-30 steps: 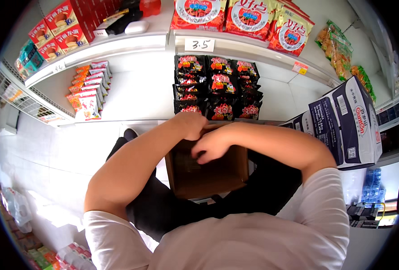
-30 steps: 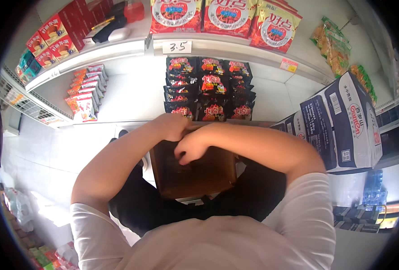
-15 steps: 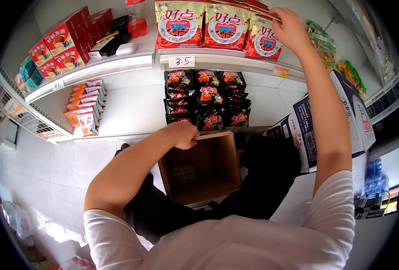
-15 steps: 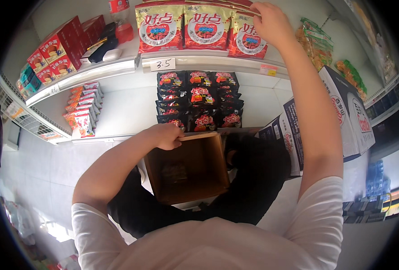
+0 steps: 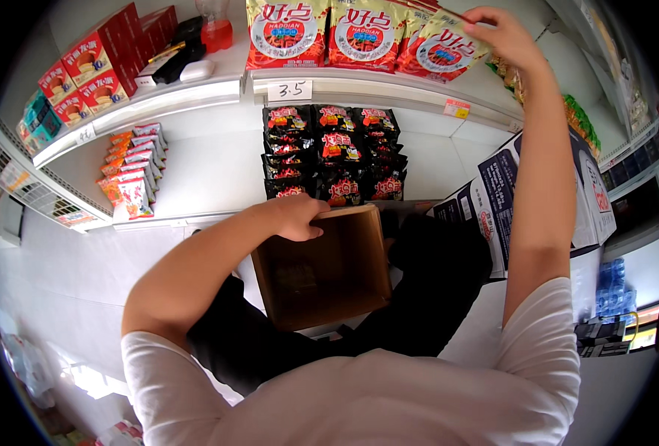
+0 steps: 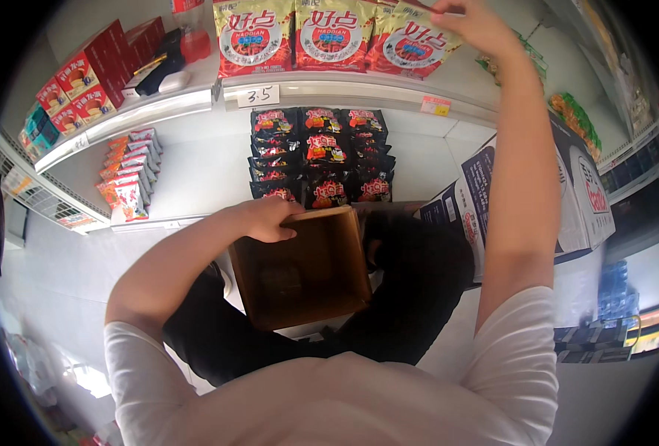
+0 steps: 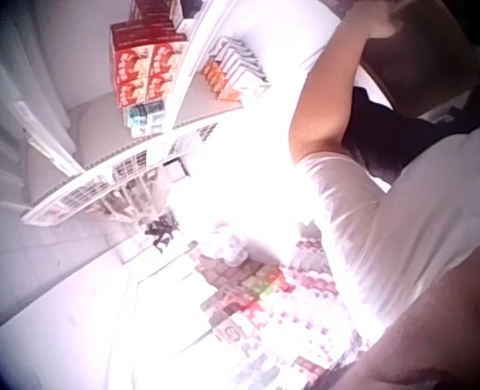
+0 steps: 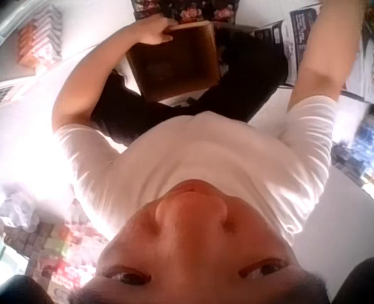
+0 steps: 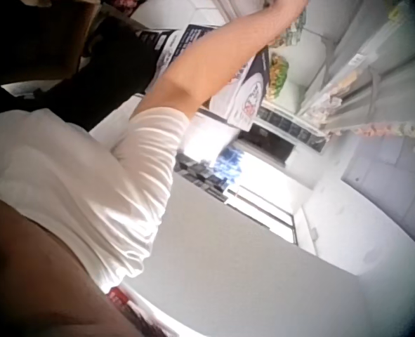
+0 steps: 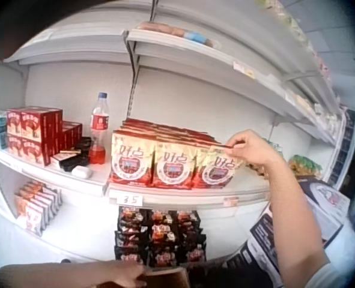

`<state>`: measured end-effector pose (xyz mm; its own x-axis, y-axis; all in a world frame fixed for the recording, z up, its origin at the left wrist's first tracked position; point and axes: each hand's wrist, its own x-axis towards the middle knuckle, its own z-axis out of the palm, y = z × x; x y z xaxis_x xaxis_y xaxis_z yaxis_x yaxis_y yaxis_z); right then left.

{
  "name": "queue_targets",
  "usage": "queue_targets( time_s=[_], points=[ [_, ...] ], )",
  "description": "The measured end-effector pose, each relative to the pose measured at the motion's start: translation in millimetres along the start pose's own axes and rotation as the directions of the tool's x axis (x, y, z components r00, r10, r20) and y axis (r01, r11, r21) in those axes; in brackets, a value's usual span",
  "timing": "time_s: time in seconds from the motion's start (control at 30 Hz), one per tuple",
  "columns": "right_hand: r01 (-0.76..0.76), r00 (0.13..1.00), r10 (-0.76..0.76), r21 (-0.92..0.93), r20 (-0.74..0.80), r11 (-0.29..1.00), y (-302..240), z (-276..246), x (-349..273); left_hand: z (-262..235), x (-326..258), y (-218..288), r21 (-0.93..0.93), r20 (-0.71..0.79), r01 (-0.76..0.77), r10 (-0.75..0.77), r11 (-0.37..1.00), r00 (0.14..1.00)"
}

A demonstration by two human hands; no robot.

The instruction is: The person sits on the floor and repeatedly picks up red snack packets from a shelf, then places them into a cardboard box held between their legs. The person continues this process until the box is full.

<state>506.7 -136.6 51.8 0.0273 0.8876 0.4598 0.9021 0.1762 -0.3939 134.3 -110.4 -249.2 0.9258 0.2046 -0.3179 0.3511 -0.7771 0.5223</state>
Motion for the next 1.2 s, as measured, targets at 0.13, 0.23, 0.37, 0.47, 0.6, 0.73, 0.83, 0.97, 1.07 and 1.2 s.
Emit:
queue_targets(
  time_s=[0.13,0.23,0.37,0.47,0.6,0.73,0.83,0.97,1.07,1.2],
  points=[
    [0.004,0.988,0.039,0.278,-0.147,0.96,-76,16,-34,6,-9,-23,-0.279,-0.064,-0.128,0.114,0.952,0.991],
    [-0.004,0.995,0.034,0.302,-0.092,0.953,-84,29,-57,12,-3,-34,-0.445,-0.18,-0.192,0.122,0.875,0.976],
    [-0.065,0.985,0.002,0.363,0.17,0.93,-74,70,-94,14,16,-43,-0.593,-0.113,-0.22,0.191,0.775,0.975],
    [-0.232,0.936,0.066,0.464,0.346,0.855,-69,124,-118,13,10,-34,-0.68,-0.138,-0.263,0.234,0.684,0.963],
    [-0.401,0.892,0.163,0.573,0.421,0.715,-60,170,-141,1,4,-16,-0.86,-0.157,-0.194,0.118,0.473,0.981],
    [-0.529,0.844,0.253,0.662,0.472,0.53,-40,200,-154,2,6,-19,-0.96,-0.14,-0.128,-0.033,0.249,0.99],
    [-0.579,0.815,0.293,0.697,0.499,0.423,-40,208,-151,5,10,-30,-0.991,-0.119,-0.116,-0.052,0.062,0.991],
    [-0.619,0.785,0.332,0.637,0.523,0.458,-33,213,-151,5,15,-34,-0.992,-0.124,-0.124,-0.025,0.023,0.992],
    [-0.658,0.753,0.376,0.623,0.539,0.424,-42,218,-154,8,17,-38,-0.992,-0.116,-0.115,-0.013,0.049,0.993],
    [-0.613,0.785,0.325,0.584,0.528,0.532,-33,219,-154,9,14,-40,-0.995,-0.089,-0.087,-0.046,0.042,0.995]
  ],
)
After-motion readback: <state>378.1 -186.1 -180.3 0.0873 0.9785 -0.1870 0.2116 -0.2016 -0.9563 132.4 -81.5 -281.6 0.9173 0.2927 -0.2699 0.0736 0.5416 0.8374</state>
